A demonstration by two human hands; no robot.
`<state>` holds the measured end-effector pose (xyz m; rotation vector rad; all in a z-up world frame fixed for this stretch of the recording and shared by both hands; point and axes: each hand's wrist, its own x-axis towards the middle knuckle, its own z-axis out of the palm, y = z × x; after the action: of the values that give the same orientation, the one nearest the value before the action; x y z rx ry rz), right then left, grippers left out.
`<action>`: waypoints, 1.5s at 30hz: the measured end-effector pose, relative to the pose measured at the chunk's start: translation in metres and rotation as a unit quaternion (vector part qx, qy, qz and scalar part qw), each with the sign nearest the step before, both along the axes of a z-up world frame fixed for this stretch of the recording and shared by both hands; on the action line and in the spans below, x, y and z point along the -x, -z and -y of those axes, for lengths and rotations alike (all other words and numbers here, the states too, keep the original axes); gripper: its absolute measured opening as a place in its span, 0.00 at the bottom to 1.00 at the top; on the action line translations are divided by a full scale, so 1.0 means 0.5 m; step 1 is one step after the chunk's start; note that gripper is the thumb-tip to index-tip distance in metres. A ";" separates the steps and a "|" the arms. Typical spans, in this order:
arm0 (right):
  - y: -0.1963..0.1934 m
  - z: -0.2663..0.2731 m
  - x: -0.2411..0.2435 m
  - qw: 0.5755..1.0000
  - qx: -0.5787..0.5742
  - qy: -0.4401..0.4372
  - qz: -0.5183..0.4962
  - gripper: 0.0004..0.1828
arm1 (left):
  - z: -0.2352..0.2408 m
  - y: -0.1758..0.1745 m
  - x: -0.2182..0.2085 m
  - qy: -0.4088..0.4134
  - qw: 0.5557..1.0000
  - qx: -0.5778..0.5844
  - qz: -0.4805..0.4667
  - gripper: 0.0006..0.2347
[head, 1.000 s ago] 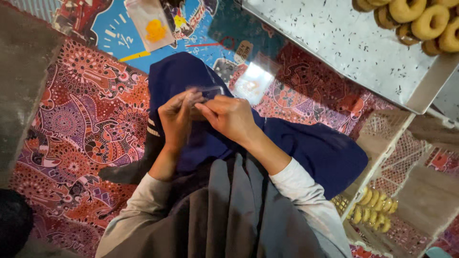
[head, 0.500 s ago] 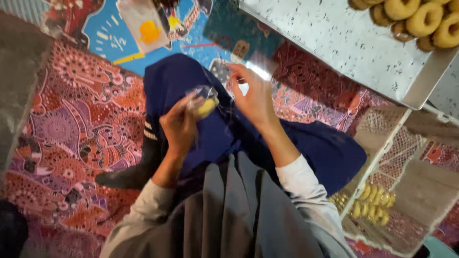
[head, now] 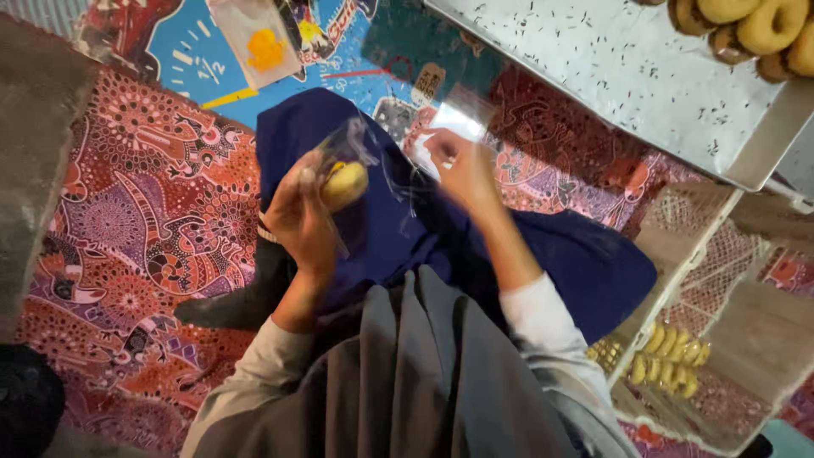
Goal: The person sits on the floor and repeatedly picks donuts from a metal tray, places them into small clear plastic bags, and sets the filled bags into a white plastic crate. The person handles both plain and chocolate-sprinkled donuts.
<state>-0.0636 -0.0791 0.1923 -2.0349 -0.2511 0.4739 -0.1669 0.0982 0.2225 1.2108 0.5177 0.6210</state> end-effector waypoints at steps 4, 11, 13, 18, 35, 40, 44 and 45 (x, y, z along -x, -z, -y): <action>0.103 -0.048 0.122 0.946 -0.265 -0.037 -0.185 0.30 | 0.018 0.030 0.039 0.085 0.951 -0.294 -0.043 0.12; 0.171 -0.102 0.115 0.864 -0.369 -0.049 -0.338 0.22 | -0.080 0.139 0.041 0.057 0.989 0.099 -0.094 0.14; 0.145 -0.089 0.123 0.910 -0.264 -0.043 -0.318 0.19 | -0.090 0.166 0.066 0.119 0.970 0.191 -0.094 0.13; 0.089 -0.057 0.053 0.972 -0.220 -0.044 -0.062 0.20 | -0.070 0.153 0.041 0.198 0.971 0.060 -0.117 0.10; 0.185 -0.013 0.060 0.945 -0.225 -0.030 -0.237 0.12 | -0.062 0.099 0.023 0.112 0.990 0.052 -0.066 0.09; 0.149 -0.071 0.073 0.972 -0.185 -0.003 -0.146 0.07 | -0.060 0.109 0.024 0.092 0.993 -0.013 -0.076 0.06; 0.130 -0.071 0.064 0.942 -0.327 0.019 -0.076 0.08 | -0.080 0.142 0.055 0.051 0.985 -0.162 -0.030 0.08; 0.135 -0.065 0.079 0.948 -0.313 0.011 -0.061 0.08 | -0.083 0.149 0.067 0.045 0.972 -0.228 -0.025 0.10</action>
<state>-0.1032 -0.0468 0.1247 -1.3819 -0.2625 0.4346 -0.2002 0.1397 0.1479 1.6778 0.3682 0.6528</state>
